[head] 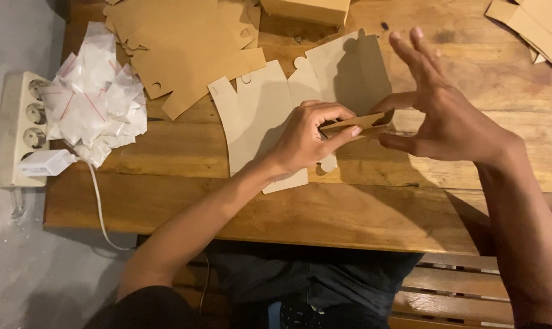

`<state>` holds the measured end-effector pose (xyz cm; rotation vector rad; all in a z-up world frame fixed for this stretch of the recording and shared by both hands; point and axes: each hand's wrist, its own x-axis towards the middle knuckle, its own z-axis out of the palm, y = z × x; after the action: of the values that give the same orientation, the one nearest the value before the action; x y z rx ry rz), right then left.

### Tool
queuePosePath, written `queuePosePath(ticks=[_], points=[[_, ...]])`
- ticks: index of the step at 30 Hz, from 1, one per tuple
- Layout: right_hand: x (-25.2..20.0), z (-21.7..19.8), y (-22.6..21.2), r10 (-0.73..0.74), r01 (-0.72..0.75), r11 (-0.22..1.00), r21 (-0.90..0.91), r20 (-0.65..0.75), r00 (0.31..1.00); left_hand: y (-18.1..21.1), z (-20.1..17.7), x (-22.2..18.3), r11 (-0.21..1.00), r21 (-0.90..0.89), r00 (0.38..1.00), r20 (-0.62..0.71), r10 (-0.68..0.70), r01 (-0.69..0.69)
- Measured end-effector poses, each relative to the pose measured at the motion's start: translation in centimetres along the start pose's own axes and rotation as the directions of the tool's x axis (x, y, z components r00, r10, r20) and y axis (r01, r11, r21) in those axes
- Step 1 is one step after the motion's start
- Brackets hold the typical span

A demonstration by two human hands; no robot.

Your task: Assembling small cardboard boxes by folding pre-cut sheets along scored lines and tucking in flaps.

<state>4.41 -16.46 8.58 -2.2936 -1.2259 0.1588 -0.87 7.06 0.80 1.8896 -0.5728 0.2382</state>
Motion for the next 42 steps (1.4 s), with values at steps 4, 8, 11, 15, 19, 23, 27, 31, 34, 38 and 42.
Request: queuePosePath(ticks=[4,8,11,15,19,23,27,31,34,38,42], points=[[0.1,0.0,-0.7,-0.035,0.036,0.999,0.023,-0.038,0.999,0.1,0.0,-0.1,0.999,0.041,1.0,-0.005,-0.019,0.02],[0.4,-0.2,-1.2,-0.053,0.056,0.997,0.051,-0.054,0.997,0.4,-0.1,0.0,0.997,0.051,0.999,0.005,0.049,-0.05],[0.5,-0.3,-1.3,-0.04,0.041,0.998,0.056,-0.017,0.999,0.8,-0.3,0.0,0.997,0.049,0.998,0.022,0.053,-0.054],[0.6,-0.5,-1.8,0.104,-0.111,0.987,0.113,0.065,0.992,1.2,-0.6,0.2,0.997,0.066,0.998,0.045,0.048,-0.051],[0.4,-0.2,-0.9,0.045,-0.048,0.996,0.08,0.029,0.999,0.7,-1.5,0.4,0.995,0.043,0.991,0.099,0.087,-0.091],[0.4,-0.3,-0.7,-0.048,0.049,0.997,0.064,-0.017,0.999,0.5,-4.4,0.5,0.954,0.299,0.814,0.557,-0.164,-0.013],[0.3,-0.5,-0.9,-0.03,0.03,0.997,0.073,-0.007,1.0,1.6,-6.1,0.7,0.936,0.352,0.676,0.682,-0.28,0.033],[0.2,-0.2,-0.5,-0.058,0.058,0.998,0.019,0.015,0.998,2.2,-6.7,1.1,0.947,0.318,0.729,0.635,-0.254,0.053],[0.1,0.2,-0.6,-0.08,0.079,0.986,-0.143,0.004,0.997,3.3,-7.3,1.4,0.978,0.198,0.78,0.601,-0.175,0.066],[0.3,1.1,-0.8,-0.13,0.128,0.99,-0.064,-0.034,0.991,3.0,-6.6,1.2,0.975,0.217,0.834,0.53,-0.153,0.04],[0.7,1.6,-1.5,-0.086,0.089,0.996,0.027,-0.11,0.99,2.2,-5.8,1.2,0.967,0.255,0.897,0.43,-0.104,-0.01]])
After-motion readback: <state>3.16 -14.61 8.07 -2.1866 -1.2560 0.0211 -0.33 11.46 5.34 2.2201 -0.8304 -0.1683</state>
